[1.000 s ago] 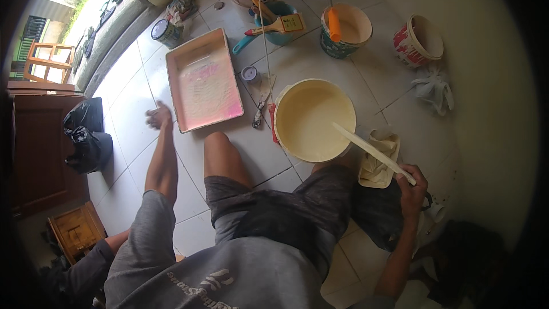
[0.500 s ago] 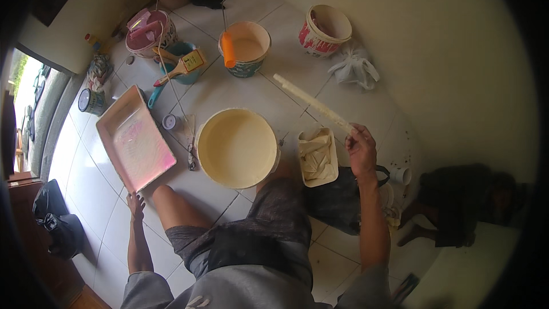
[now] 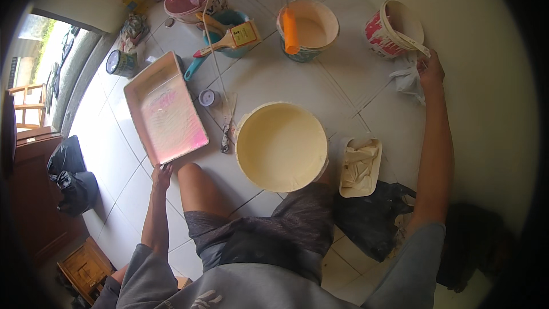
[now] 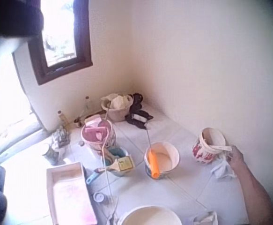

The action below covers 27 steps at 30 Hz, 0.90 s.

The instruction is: The person stirs a liquid in a white bucket using a wooden stick, then pours a small portion of the liquid into a white cloth and squeezes the cloth by hand.

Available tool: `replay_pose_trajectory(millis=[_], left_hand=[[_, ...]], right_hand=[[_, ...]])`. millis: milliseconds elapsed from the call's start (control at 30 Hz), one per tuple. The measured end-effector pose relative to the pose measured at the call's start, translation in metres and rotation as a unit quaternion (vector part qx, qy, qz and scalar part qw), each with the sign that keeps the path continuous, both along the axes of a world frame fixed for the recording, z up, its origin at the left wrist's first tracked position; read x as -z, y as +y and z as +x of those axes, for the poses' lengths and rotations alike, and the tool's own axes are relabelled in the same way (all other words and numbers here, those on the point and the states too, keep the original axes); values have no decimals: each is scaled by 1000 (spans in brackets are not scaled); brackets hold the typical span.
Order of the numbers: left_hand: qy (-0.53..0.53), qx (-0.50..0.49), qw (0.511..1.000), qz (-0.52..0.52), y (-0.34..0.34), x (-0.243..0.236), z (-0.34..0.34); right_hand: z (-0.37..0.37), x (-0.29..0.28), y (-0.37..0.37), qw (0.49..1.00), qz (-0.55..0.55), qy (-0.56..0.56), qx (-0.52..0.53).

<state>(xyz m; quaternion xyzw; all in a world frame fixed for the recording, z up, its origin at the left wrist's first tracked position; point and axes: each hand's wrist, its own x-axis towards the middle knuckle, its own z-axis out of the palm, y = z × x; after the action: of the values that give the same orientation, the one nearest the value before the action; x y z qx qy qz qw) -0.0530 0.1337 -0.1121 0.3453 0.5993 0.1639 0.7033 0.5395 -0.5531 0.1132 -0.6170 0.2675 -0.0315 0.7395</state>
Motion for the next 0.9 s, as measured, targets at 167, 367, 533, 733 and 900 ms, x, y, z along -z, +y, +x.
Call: replay_pose_trajectory(millis=[167,367,533,733,900], left_hand=[[-4,-65,997,-50,-24,-16,23],[-34,-88,987,-130,-10,-21,23],[-88,-67,980,-165,-23,-60,66],[-163,-88,959,-215,-34,-68,65],[-140,-121,958,-217,-64,-91,82]], right_hand=[[-113,-18,76,991,-86,5,-102],[-330,-93,229,912,-27,-35,-407],[-434,17,337,819,-67,10,-570],[-385,183,439,870,-277,-57,-405],[-343,188,479,902,-227,-53,-364]])
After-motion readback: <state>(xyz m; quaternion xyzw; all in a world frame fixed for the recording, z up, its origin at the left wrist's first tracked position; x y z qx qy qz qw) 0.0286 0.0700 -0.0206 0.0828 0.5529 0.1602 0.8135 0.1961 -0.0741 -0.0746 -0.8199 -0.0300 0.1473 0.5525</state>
